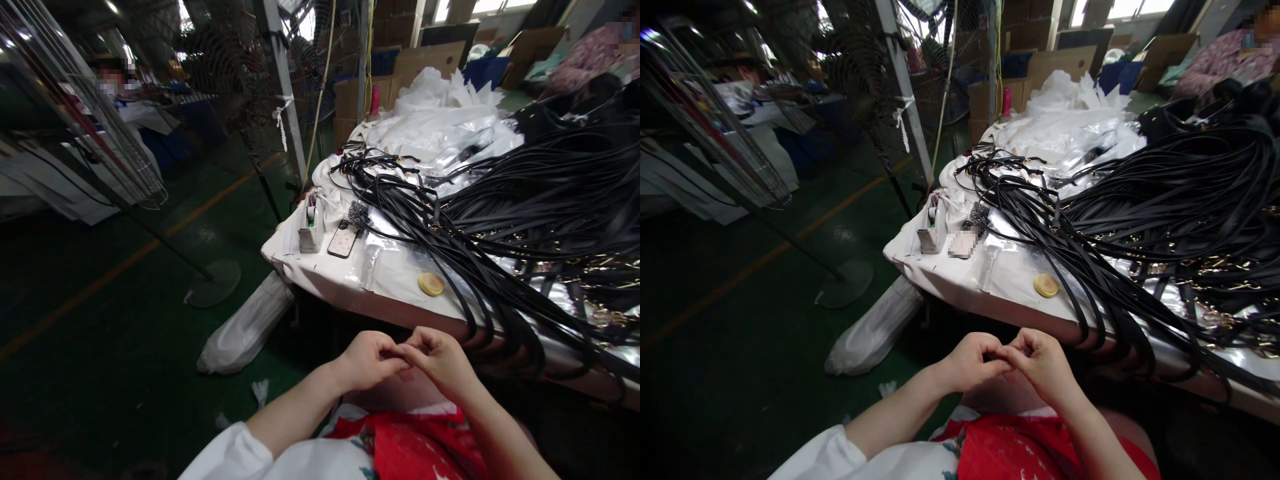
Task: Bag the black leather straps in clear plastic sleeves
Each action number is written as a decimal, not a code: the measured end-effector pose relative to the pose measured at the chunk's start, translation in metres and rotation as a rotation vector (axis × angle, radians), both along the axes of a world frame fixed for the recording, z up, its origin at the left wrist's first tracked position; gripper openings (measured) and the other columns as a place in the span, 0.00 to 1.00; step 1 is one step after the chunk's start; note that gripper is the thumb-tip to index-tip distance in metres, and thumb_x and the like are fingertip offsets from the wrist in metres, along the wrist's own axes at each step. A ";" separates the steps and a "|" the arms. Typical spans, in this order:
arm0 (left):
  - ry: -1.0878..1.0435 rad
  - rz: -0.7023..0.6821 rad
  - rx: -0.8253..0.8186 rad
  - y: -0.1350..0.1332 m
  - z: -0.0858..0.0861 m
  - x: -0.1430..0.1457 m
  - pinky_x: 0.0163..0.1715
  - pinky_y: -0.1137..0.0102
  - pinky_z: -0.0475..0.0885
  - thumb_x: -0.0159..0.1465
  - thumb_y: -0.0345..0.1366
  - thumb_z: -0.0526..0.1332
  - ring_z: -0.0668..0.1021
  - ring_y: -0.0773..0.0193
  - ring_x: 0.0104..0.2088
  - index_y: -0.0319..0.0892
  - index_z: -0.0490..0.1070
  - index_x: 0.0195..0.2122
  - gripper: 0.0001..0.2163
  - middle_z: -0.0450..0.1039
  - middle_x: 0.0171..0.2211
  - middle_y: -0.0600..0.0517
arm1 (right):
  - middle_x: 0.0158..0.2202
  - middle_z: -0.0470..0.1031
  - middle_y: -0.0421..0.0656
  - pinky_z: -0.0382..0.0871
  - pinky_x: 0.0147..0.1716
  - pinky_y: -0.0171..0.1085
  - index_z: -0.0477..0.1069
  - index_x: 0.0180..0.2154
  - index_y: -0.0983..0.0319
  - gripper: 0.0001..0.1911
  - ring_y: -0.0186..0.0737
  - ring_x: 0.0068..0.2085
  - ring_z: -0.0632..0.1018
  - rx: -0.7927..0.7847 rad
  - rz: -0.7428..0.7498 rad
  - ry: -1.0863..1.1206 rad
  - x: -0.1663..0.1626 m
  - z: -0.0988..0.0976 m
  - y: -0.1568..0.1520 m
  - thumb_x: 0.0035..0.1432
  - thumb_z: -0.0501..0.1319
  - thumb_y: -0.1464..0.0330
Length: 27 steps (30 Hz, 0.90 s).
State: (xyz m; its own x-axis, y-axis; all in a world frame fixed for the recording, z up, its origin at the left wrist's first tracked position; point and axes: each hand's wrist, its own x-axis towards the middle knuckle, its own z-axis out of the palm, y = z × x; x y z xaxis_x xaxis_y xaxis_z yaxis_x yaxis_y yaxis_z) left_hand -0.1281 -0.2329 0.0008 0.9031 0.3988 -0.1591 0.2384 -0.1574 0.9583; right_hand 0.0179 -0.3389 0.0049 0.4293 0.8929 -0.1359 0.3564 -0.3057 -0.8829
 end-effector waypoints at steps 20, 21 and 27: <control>-0.062 0.107 -0.220 -0.002 -0.004 0.002 0.27 0.74 0.64 0.52 0.39 0.70 0.71 0.68 0.25 0.34 0.78 0.27 0.11 0.74 0.25 0.51 | 0.19 0.72 0.39 0.63 0.23 0.34 0.68 0.19 0.60 0.19 0.36 0.23 0.71 0.044 0.042 -0.007 0.003 0.007 -0.002 0.52 0.67 0.56; -0.074 0.103 -0.240 -0.002 -0.004 0.003 0.27 0.74 0.64 0.52 0.39 0.70 0.71 0.68 0.26 0.34 0.78 0.27 0.11 0.74 0.24 0.51 | 0.19 0.71 0.39 0.62 0.23 0.34 0.67 0.19 0.60 0.20 0.36 0.23 0.70 0.049 0.030 -0.002 0.002 0.006 -0.002 0.51 0.68 0.55; -0.092 0.081 -0.304 -0.001 -0.007 0.005 0.30 0.73 0.66 0.49 0.39 0.72 0.71 0.68 0.27 0.34 0.77 0.29 0.13 0.74 0.26 0.51 | 0.15 0.62 0.35 0.56 0.19 0.32 0.58 0.16 0.59 0.27 0.32 0.20 0.63 0.076 -0.048 0.019 -0.004 0.002 0.001 0.46 0.70 0.51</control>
State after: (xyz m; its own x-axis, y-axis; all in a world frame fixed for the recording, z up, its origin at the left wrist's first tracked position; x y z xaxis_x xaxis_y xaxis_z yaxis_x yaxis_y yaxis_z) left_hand -0.1231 -0.2344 -0.0066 0.8863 0.4170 -0.2013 0.1488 0.1551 0.9766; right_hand 0.0143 -0.3384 0.0067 0.4695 0.8796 -0.0768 0.3256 -0.2533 -0.9109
